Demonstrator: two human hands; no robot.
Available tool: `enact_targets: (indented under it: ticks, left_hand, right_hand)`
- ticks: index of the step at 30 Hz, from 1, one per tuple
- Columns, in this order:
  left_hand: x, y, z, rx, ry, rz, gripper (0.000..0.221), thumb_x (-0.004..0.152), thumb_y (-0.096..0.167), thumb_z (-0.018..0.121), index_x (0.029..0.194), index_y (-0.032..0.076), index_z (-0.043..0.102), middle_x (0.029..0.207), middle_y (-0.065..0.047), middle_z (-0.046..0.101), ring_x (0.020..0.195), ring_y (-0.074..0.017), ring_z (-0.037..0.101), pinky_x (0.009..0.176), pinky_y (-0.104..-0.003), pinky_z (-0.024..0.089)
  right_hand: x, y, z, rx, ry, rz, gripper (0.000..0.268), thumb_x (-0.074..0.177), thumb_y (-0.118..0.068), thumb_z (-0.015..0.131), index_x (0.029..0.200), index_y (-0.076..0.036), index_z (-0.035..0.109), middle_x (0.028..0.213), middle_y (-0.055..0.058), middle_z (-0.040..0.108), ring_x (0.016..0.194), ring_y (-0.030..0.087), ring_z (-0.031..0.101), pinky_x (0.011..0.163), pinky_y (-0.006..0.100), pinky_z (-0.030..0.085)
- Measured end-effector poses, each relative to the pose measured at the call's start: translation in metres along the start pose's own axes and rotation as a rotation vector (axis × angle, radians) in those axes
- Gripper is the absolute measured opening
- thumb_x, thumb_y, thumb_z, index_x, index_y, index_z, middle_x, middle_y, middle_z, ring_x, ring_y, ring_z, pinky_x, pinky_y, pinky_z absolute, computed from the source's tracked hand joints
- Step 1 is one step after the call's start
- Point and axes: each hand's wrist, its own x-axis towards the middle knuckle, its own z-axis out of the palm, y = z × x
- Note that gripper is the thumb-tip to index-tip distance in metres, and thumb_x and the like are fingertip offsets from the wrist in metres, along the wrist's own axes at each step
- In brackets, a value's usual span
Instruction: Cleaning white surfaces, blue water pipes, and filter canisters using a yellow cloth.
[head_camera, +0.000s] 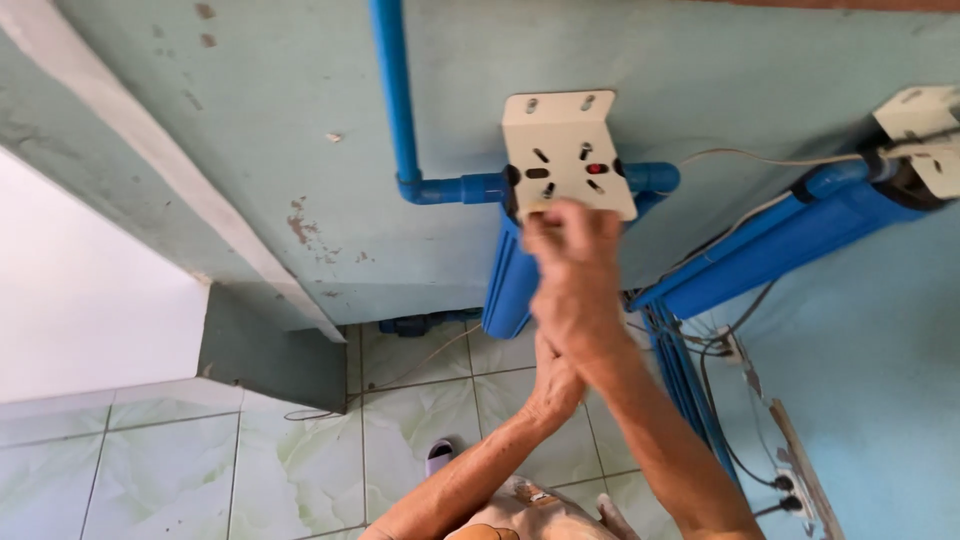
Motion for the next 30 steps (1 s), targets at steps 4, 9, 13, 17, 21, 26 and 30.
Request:
enact_targets:
  ticks: [4,9,13,17,21,26,30]
  left_hand:
    - [0.001,0.024,0.018,-0.052,0.017,-0.069,0.033,0.099,0.014,0.065,0.128,-0.001,0.061,0.116,-0.006,0.067,0.104,-0.0138,0.062,0.087,-0.031,0.056]
    - [-0.004,0.018,0.037,-0.213,-0.115,-0.327,0.042,0.106,0.015,0.060,0.144,-0.001,0.055,0.105,-0.011,0.062,0.086,-0.0208,0.053,0.069,-0.034,0.044]
    - [-0.006,-0.003,0.037,-0.372,-0.049,-0.263,0.044,0.097,0.013,0.060,0.139,0.003,0.051,0.114,-0.006,0.068,0.098,-0.0158,0.065,0.079,-0.031,0.056]
    - [-0.004,-0.002,0.021,-0.337,-0.017,-0.230,0.038,0.100,0.011,0.061,0.136,0.001,0.055,0.112,-0.006,0.067,0.095,-0.0166,0.060,0.077,-0.032,0.050]
    - [-0.002,0.002,0.005,-0.304,0.033,-0.176,0.030,0.104,0.008,0.062,0.132,-0.002,0.060,0.108,-0.006,0.065,0.091,-0.0177,0.054,0.074,-0.033,0.043]
    - [-0.008,0.036,0.010,-0.207,-0.066,-0.114,0.033,0.103,0.012,0.060,0.135,0.002,0.057,0.115,-0.001,0.066,0.103,-0.0126,0.058,0.089,-0.030,0.050]
    - [-0.010,-0.023,-0.023,-0.004,0.003,0.008,0.027,0.103,0.014,0.067,0.124,-0.004,0.067,0.114,-0.007,0.071,0.107,-0.0130,0.063,0.088,-0.034,0.056]
  right_hand:
    - [-0.004,0.012,-0.009,0.088,0.023,-0.039,0.042,0.081,0.008,0.068,0.122,-0.003,0.069,0.125,0.007,0.053,0.110,0.033,0.044,0.094,0.039,0.045]
    - [-0.016,0.050,-0.033,-0.082,0.017,0.072,0.058,0.075,0.012,0.062,0.128,-0.008,0.073,0.123,0.006,0.053,0.109,0.034,0.044,0.095,0.040,0.044]
    - [-0.009,0.027,-0.012,-0.152,0.014,0.070,0.052,0.071,0.008,0.066,0.120,-0.007,0.072,0.121,0.007,0.053,0.107,0.034,0.044,0.092,0.041,0.044]
    - [0.001,-0.004,-0.001,-0.037,0.030,-0.041,0.051,0.072,0.009,0.065,0.121,-0.005,0.072,0.120,0.005,0.054,0.107,0.032,0.045,0.092,0.040,0.045]
    - [-0.007,0.024,-0.021,-0.021,-0.020,0.044,0.048,0.070,0.009,0.065,0.115,-0.007,0.073,0.122,0.008,0.054,0.111,0.034,0.046,0.093,0.042,0.047]
    - [-0.015,0.025,-0.011,-0.061,0.035,0.100,0.051,0.074,0.011,0.064,0.121,-0.007,0.074,0.123,0.009,0.054,0.111,0.036,0.046,0.092,0.043,0.046]
    - [-0.002,-0.016,0.008,-0.043,0.053,-0.029,0.053,0.071,0.009,0.064,0.121,-0.003,0.072,0.117,0.012,0.053,0.106,0.036,0.046,0.090,0.046,0.045]
